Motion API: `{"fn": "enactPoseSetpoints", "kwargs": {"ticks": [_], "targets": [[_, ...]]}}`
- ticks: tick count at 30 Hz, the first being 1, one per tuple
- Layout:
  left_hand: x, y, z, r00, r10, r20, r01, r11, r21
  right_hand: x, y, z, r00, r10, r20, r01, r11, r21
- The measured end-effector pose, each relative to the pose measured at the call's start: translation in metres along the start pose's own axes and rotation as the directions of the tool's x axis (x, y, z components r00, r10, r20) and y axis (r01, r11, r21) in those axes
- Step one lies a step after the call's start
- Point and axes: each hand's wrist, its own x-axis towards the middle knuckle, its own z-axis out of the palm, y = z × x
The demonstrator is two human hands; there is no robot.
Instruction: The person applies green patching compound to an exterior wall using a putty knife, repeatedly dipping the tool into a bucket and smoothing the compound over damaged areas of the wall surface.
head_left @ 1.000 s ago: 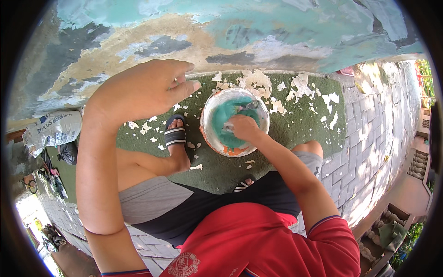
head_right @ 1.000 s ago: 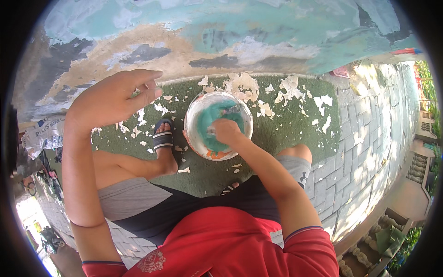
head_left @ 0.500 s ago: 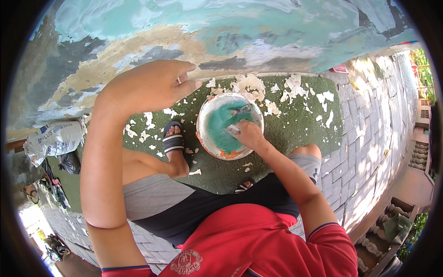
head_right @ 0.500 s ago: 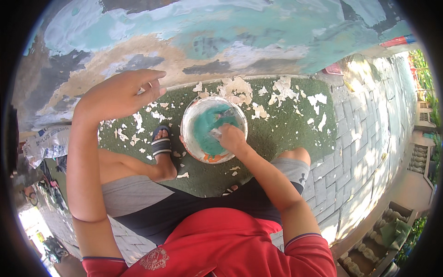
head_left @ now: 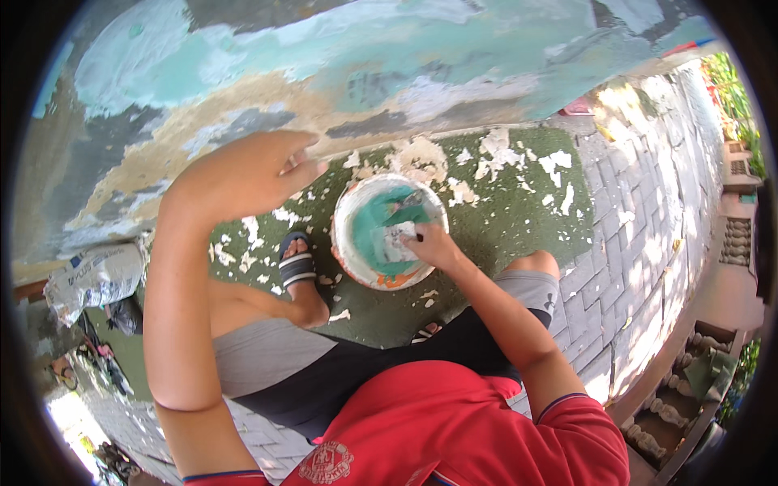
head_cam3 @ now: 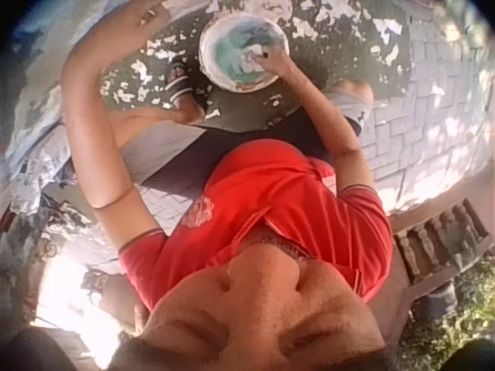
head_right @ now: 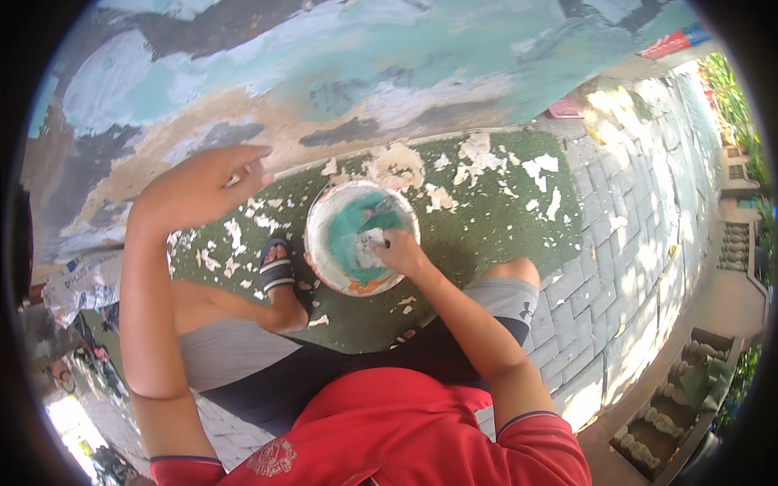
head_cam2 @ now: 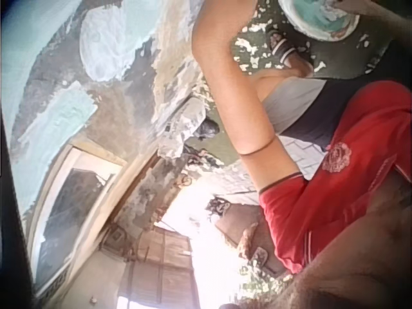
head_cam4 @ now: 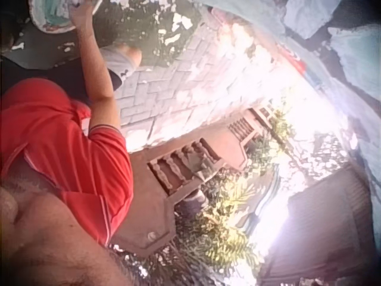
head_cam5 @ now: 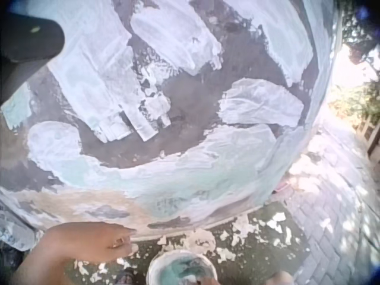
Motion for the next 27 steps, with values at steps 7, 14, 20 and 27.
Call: {"fn": "enactPoseSetpoints", "kwargs": {"ticks": [7, 14, 20, 27], "targets": [[-0.01, -0.003, -0.002, 0.998, 0.005, -0.067, -0.009, 0.998, -0.068, -0.038, -0.021, -0.054, 0.986, 0.147, 0.079, -0.159, 0.676, 0.72], [-0.011, 0.001, -0.002, 0.998, 0.021, -0.064, -0.026, 0.997, -0.076, -0.01, -0.023, -0.145, 0.906, 0.3, -0.298, 0.129, 0.475, 0.871], [-0.013, 0.007, -0.001, 0.996, 0.056, -0.065, -0.06, 0.996, -0.065, 0.053, -0.027, -0.2, 0.822, 0.337, -0.458, 0.277, 0.467, 0.84], [-0.014, 0.006, 0.001, 0.993, 0.104, -0.05, -0.106, 0.993, -0.044, 0.09, -0.096, -0.269, 0.828, 0.316, -0.463, 0.326, 0.4, 0.856]]}}
